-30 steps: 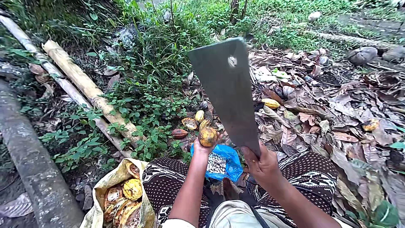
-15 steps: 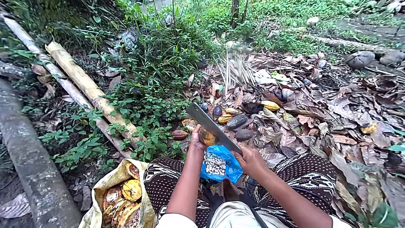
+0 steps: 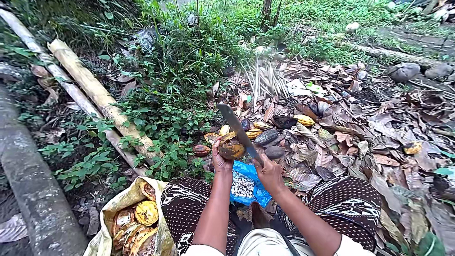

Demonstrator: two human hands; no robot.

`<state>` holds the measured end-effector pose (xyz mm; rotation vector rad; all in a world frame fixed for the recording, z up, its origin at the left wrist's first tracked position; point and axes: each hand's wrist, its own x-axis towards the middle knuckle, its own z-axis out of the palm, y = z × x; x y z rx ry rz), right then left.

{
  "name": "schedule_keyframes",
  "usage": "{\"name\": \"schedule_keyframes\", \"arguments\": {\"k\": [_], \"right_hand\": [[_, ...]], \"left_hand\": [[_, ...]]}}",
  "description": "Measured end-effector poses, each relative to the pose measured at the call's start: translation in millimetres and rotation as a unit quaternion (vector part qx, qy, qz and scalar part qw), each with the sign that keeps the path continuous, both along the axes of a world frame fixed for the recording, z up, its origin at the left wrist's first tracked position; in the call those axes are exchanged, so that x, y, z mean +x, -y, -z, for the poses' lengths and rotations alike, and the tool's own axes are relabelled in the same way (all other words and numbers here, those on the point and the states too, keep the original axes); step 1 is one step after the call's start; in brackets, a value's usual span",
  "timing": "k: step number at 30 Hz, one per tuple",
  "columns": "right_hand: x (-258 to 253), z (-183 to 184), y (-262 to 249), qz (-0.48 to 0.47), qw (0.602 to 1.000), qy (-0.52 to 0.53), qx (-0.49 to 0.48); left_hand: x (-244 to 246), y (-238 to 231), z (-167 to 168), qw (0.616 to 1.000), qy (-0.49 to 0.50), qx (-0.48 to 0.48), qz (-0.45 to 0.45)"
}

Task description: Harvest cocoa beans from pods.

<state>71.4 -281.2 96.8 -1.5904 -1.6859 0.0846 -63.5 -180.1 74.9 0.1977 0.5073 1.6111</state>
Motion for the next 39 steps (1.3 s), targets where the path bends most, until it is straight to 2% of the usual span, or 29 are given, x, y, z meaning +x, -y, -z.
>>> {"name": "schedule_keyframes", "arguments": {"k": [4, 7, 11, 13, 15, 18, 20, 22, 25, 28, 33, 36, 39], "right_hand": [[-8.5, -0.2, -5.8, -0.002, 0.995, -0.090, -0.033], [-11.9, -2.2, -6.6, 0.004, 0.977, -0.201, -0.071], [-10.4, -2.5, -12.1, -0.009, 0.905, -0.409, -0.112], [-2.6, -1.8, -14.6, -0.023, 0.878, -0.462, -0.126], [10.3, -2.5, -17.0, -0.032, 0.880, -0.448, -0.154], [30.3, 3.3, -21.4, -0.009, 0.917, -0.343, -0.203], [48.4, 15.1, -31.1, 0.040, 0.937, -0.264, -0.227], [74.0, 29.7, -50.3, 0.110, 0.935, -0.205, -0.269], [115.3, 66.3, -75.2, 0.212, 0.907, -0.143, -0.333], [147.0, 113.4, -79.6, 0.272, 0.876, -0.135, -0.374], [171.4, 182.4, -64.2, 0.334, 0.786, -0.098, -0.511], [181.0, 202.4, -59.5, 0.349, 0.769, -0.085, -0.529], [182.6, 204.7, -62.8, 0.368, 0.745, -0.085, -0.550]], "left_hand": [[-6.9, 1.1, -1.6, 0.998, -0.008, 0.069, -0.008], [-10.7, 2.2, -2.4, 0.993, -0.042, 0.111, 0.007], [-12.7, 7.1, -4.4, 0.981, -0.097, 0.165, 0.028], [-12.3, 7.5, -6.8, 0.977, -0.107, 0.178, 0.048], [-8.0, 5.9, -9.8, 0.983, -0.105, 0.143, 0.055], [-2.6, -0.1, -0.2, 0.994, -0.101, 0.012, 0.030], [-2.8, -6.0, 10.7, 0.991, -0.102, -0.084, -0.003], [-6.9, -9.2, 15.6, 0.983, -0.112, -0.141, -0.020], [-12.4, -8.7, 13.2, 0.977, -0.084, -0.192, -0.026], [-9.9, -8.7, 11.1, 0.974, -0.027, -0.222, -0.025], [-3.2, -17.2, 7.9, 0.971, 0.012, -0.237, -0.013], [1.1, -21.2, 11.5, 0.968, -0.012, -0.250, 0.009], [8.1, -18.6, 16.5, 0.954, -0.052, -0.288, 0.070]]}}
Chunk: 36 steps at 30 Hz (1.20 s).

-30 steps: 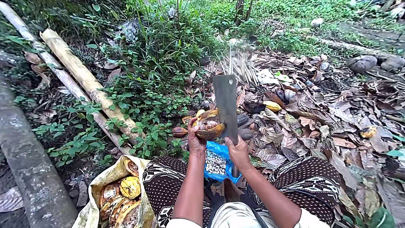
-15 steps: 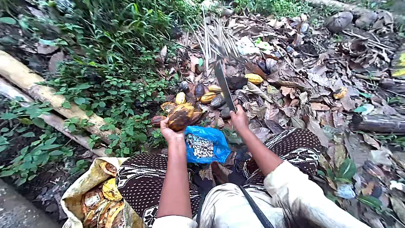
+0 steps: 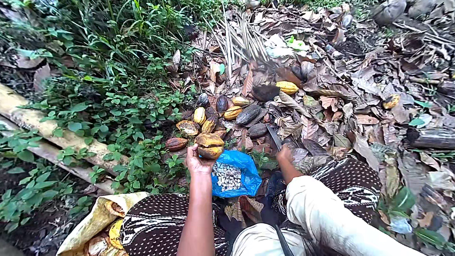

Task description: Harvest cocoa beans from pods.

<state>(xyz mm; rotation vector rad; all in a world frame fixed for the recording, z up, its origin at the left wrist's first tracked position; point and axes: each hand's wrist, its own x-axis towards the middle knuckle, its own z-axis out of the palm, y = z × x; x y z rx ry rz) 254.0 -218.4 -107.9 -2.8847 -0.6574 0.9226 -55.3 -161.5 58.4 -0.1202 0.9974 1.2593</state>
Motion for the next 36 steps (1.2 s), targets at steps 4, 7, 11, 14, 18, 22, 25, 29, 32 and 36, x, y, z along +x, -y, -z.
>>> {"name": "schedule_keyframes", "arguments": {"k": [4, 7, 11, 14, 18, 22, 25, 29, 32, 36], "right_hand": [[-14.7, -38.1, -32.6, -0.080, 0.980, -0.032, 0.177], [-51.3, -107.4, -60.4, -0.222, 0.881, -0.209, 0.361], [-102.5, -180.2, -38.3, -0.404, 0.805, -0.298, 0.317], [-105.3, -174.3, -13.7, -0.436, 0.788, -0.328, 0.285], [-103.9, -176.2, 14.5, -0.432, 0.779, -0.331, 0.313], [-125.1, -180.1, 32.0, -0.419, 0.805, -0.242, 0.344], [-127.6, -183.4, 34.6, -0.448, 0.788, -0.195, 0.374], [-108.0, -187.4, 28.8, -0.470, 0.727, -0.287, 0.410], [-94.1, -179.5, 24.2, -0.406, 0.728, -0.372, 0.408], [-78.1, -172.7, 19.0, -0.253, 0.732, -0.385, 0.502]], "left_hand": [[13.0, 4.8, 8.1, 0.992, -0.087, 0.006, 0.089], [18.3, 9.0, 25.1, 0.948, -0.253, 0.098, 0.168], [22.1, 18.2, 32.6, 0.809, -0.448, 0.201, 0.323], [23.5, 32.8, 15.1, 0.693, -0.545, 0.265, 0.391], [19.0, 50.8, -1.0, 0.642, -0.558, 0.290, 0.439], [14.4, 63.8, -8.9, 0.661, -0.551, 0.297, 0.413], [5.2, 66.0, -7.3, 0.754, -0.446, 0.287, 0.388], [-15.1, 66.5, -11.8, 0.845, -0.282, 0.277, 0.360], [-16.3, 70.9, -5.2, 0.916, -0.145, 0.258, 0.273], [-14.7, 74.3, 0.6, 0.984, 0.060, 0.153, 0.065]]}}
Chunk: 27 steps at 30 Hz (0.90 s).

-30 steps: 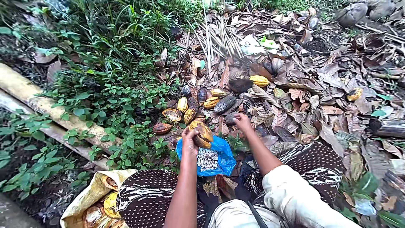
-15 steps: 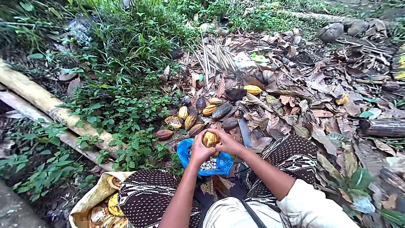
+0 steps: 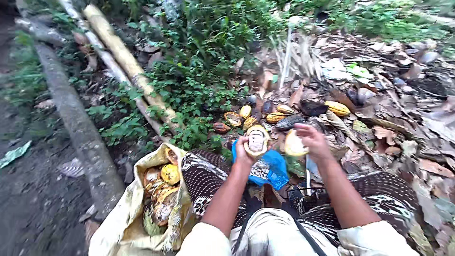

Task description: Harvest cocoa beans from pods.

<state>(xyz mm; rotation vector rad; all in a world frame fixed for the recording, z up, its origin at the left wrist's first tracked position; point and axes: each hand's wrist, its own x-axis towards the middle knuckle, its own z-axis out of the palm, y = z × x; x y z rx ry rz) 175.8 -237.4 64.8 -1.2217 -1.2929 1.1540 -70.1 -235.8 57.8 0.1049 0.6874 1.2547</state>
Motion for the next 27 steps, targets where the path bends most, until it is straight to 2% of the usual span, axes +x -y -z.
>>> {"name": "schedule_keyframes", "arguments": {"k": [2, 5, 8, 10, 11, 12, 13, 14, 15, 16, 17, 20, 22, 24, 27], "right_hand": [[-8.1, -24.6, -4.5, 0.069, 0.996, -0.051, 0.013], [-56.4, -83.0, 2.3, 0.067, 0.994, -0.055, 0.074], [-142.8, -128.7, 19.5, -0.024, 0.988, -0.015, 0.150], [-194.6, -144.3, 34.0, -0.167, 0.968, 0.039, 0.185], [-213.7, -148.9, 40.8, -0.222, 0.951, 0.073, 0.202], [-225.8, -151.6, 46.1, -0.250, 0.934, 0.108, 0.231], [-230.2, -153.8, 48.7, -0.258, 0.919, 0.139, 0.263], [-226.8, -156.1, 49.8, -0.253, 0.908, 0.163, 0.290], [-217.1, -157.4, 48.9, -0.234, 0.903, 0.185, 0.310], [-202.7, -155.8, 44.9, -0.206, 0.902, 0.200, 0.324], [-184.8, -151.3, 39.4, -0.172, 0.904, 0.214, 0.329], [-127.7, -117.4, 19.5, -0.056, 0.917, 0.281, 0.278], [-99.4, -85.2, 13.3, -0.041, 0.935, 0.323, 0.139], [-87.1, -49.0, 15.5, -0.046, 0.949, 0.311, 0.031], [-87.5, -8.7, 25.9, -0.018, 0.968, 0.248, -0.020]], "left_hand": [[-1.6, -4.1, -3.4, 0.999, -0.001, -0.025, -0.040], [3.9, -7.5, 11.5, 0.996, -0.065, -0.054, -0.039], [17.7, -2.3, 30.0, 0.992, -0.084, -0.088, -0.042], [21.9, 10.8, 41.5, 0.995, -0.084, -0.026, -0.039], [18.4, 22.6, 29.1, 0.993, -0.116, -0.013, -0.015], [15.2, 28.0, -12.2, 0.983, -0.144, -0.113, 0.005], [11.2, 27.0, -36.7, 0.972, -0.162, -0.170, 0.029], [9.9, 26.3, -37.6, 0.971, -0.169, -0.166, 0.033], [14.1, 25.0, -15.6, 0.979, -0.176, -0.106, 0.005], [18.3, 18.9, 23.5, 0.985, -0.170, -0.003, -0.020], [22.5, 9.0, 37.1, 0.989, -0.146, 0.000, -0.035], [23.3, -3.4, 27.6, 0.989, -0.140, -0.039, -0.016], [25.5, -0.5, 23.1, 0.987, -0.161, 0.001, 0.010], [27.1, 7.6, 11.4, 0.983, -0.175, 0.039, 0.035], [26.0, 16.5, 0.9, 0.972, -0.218, 0.064, 0.061]]}}
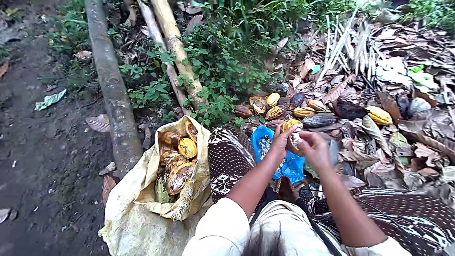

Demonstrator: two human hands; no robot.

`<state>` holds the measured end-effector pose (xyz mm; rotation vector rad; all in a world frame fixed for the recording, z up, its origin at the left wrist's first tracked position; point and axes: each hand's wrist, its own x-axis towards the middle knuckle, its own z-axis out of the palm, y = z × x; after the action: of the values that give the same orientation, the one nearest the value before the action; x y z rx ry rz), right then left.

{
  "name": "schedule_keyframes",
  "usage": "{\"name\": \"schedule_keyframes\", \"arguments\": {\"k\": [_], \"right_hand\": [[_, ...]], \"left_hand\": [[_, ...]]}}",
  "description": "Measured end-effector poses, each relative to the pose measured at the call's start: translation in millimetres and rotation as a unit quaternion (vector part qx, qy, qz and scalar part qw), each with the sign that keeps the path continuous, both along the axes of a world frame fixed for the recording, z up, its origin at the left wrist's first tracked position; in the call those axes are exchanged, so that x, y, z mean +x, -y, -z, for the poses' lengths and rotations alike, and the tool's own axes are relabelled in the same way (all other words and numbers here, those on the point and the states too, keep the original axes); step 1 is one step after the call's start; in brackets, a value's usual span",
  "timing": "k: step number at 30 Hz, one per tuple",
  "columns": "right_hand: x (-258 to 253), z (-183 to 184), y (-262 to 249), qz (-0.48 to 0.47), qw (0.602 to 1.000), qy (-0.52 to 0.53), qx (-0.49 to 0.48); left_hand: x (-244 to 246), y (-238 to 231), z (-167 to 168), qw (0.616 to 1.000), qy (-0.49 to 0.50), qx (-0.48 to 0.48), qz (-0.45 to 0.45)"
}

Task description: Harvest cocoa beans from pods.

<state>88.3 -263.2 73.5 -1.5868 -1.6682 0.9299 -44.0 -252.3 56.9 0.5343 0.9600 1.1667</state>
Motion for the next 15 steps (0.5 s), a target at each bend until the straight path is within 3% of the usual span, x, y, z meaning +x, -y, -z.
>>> {"name": "schedule_keyframes", "arguments": {"k": [6, 9, 15], "right_hand": [[4.1, 18.5, -8.1, 0.042, 0.969, -0.203, -0.136], [0.8, 23.2, -16.4, 0.044, 0.958, -0.244, -0.142], [-3.6, 24.0, -28.4, 0.024, 0.906, -0.384, -0.179]], "left_hand": [[8.5, -17.1, 26.4, 0.997, -0.038, 0.060, -0.002], [8.5, -23.4, 30.9, 0.996, -0.048, 0.075, 0.001], [-4.5, -43.0, 26.3, 0.973, -0.187, 0.128, 0.038]]}}
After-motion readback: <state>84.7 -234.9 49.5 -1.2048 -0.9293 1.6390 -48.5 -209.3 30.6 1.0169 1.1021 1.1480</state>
